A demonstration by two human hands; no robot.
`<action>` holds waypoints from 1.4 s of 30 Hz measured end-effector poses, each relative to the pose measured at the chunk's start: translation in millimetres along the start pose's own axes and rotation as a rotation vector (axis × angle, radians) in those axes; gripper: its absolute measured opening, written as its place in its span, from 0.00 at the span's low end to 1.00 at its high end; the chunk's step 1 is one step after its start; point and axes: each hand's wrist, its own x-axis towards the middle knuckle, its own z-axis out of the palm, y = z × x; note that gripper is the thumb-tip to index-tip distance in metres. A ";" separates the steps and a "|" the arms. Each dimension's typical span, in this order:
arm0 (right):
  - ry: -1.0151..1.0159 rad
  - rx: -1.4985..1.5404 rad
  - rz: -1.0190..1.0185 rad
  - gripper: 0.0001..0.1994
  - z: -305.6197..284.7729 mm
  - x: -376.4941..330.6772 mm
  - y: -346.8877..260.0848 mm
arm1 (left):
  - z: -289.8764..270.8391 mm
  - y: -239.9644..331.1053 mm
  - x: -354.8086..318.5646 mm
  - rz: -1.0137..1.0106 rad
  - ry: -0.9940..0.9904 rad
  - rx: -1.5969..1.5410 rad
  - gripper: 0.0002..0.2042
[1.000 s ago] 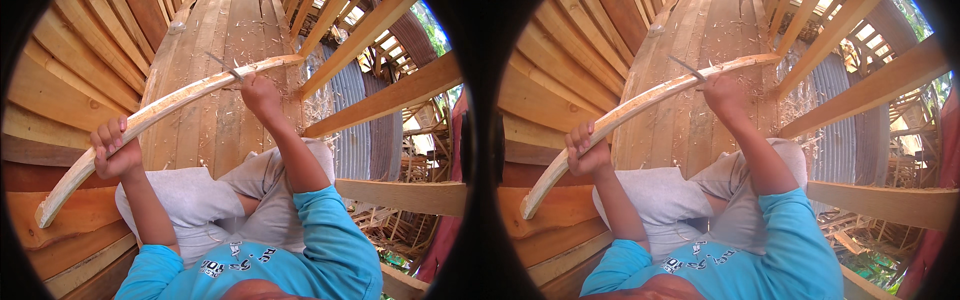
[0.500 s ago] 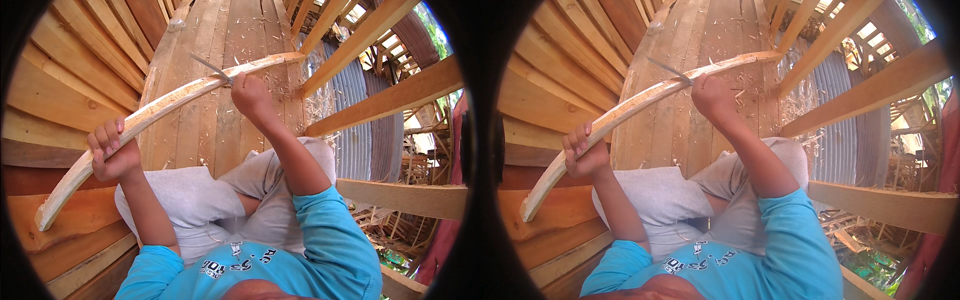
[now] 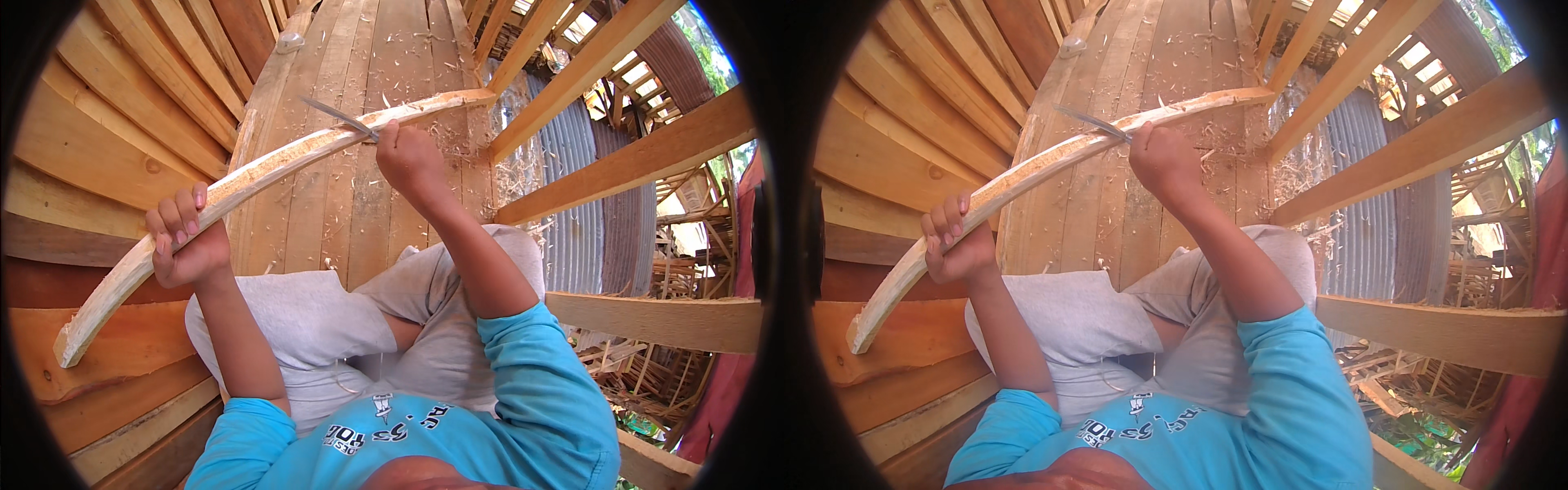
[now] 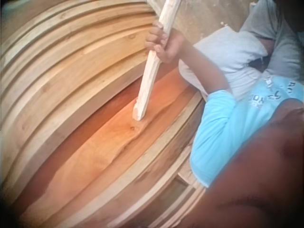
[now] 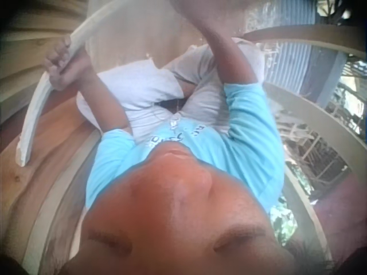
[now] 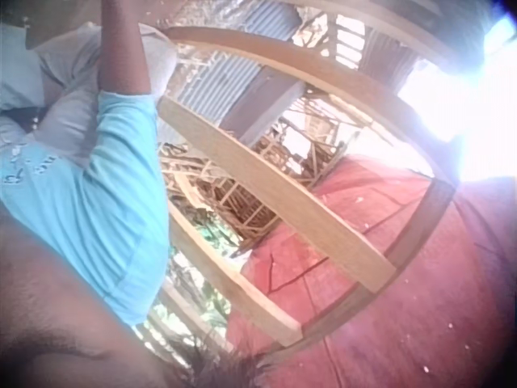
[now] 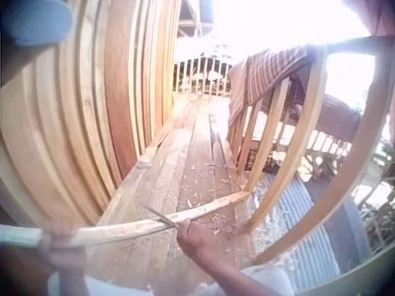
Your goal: The person sits on the floor and uses a knife to carve a long, thin piece of wood. They repeatedly shave thin layers from the surface, rotating the wood to work on different sides.
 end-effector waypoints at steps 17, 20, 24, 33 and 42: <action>0.279 -0.067 0.102 0.28 9.6 21.9 60.5 | 6.3 -6.8 2.9 -0.013 -0.049 -0.039 0.12; 0.201 -0.100 0.171 0.28 -11.4 43.1 82.3 | 5.1 -6.6 3.5 -0.011 -0.056 -0.031 0.12; 0.104 0.012 0.153 0.29 -8.1 18.4 52.6 | 4.2 -5.3 3.1 0.001 -0.060 -0.042 0.12; 0.225 -0.082 0.092 0.28 -10.4 42.5 83.4 | 6.7 -8.0 3.5 -0.007 -0.068 -0.027 0.12; -0.036 -0.073 0.026 0.28 -4.8 -8.9 0.3 | -2.9 -1.4 0.1 0.014 -0.027 0.013 0.13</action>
